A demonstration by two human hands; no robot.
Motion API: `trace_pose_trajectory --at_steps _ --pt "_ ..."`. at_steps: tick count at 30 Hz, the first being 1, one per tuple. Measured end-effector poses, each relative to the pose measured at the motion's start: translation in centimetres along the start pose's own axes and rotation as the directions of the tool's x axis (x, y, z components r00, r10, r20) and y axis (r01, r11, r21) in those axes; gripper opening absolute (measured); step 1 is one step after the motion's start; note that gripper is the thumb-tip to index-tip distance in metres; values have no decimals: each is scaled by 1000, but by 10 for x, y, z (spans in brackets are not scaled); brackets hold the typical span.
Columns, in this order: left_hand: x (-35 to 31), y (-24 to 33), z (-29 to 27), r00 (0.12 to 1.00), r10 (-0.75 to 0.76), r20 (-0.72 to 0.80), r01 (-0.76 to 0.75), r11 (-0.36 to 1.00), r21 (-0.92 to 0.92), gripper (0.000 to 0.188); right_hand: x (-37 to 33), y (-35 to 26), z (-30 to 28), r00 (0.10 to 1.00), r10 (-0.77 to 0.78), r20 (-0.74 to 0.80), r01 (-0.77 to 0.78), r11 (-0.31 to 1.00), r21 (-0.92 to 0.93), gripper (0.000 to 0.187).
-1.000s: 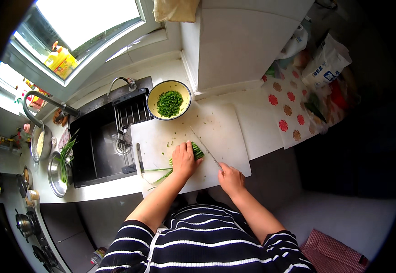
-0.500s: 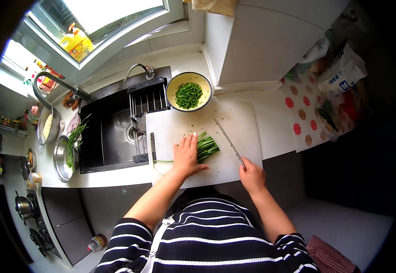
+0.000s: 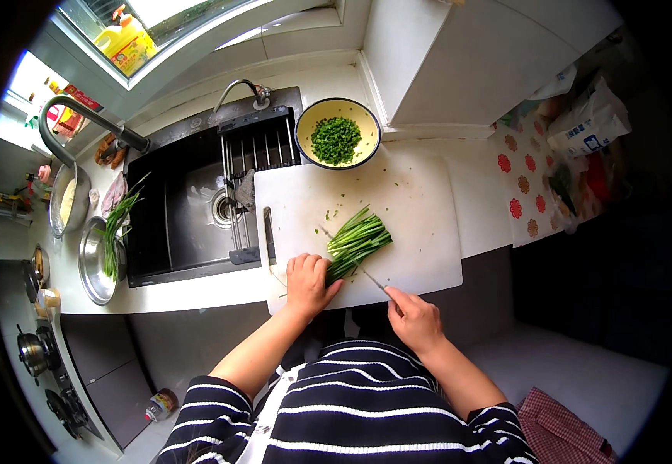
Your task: The person chops green onions on a cutting board using a knife, transfers the chopped pieces into a bowl, and then washes more green onions in the sink.
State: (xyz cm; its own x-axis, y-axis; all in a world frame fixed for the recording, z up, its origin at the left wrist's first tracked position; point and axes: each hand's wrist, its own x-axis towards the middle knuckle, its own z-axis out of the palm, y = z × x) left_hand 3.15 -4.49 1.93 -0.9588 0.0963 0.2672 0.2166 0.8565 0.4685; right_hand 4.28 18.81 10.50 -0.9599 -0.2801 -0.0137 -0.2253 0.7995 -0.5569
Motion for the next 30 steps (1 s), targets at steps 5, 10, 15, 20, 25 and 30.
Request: trace_pose_trajectory --at_steps 5,10,15,20,25,30 --pt "-5 -2 2 1000 25 -7 -25 999 -20 36 -13 0 8 991 3 134 5 998 -63 25" --pt "-8 -5 11 998 52 -38 -52 998 -22 21 -7 3 17 973 41 228 -21 996 -87 26" --pt "-5 -6 19 994 84 -77 -82 996 27 6 9 -6 14 925 104 365 -57 989 -135 25" --pt "-6 -5 22 997 74 -37 -73 997 18 9 24 -4 27 901 94 423 -53 993 -107 26" --pt "-12 -5 15 995 82 -57 -82 997 5 7 26 2 42 936 28 350 5 995 -96 27" --pt "-22 -20 6 993 -45 -105 41 999 -33 8 24 4 28 977 -125 173 125 992 9 31"
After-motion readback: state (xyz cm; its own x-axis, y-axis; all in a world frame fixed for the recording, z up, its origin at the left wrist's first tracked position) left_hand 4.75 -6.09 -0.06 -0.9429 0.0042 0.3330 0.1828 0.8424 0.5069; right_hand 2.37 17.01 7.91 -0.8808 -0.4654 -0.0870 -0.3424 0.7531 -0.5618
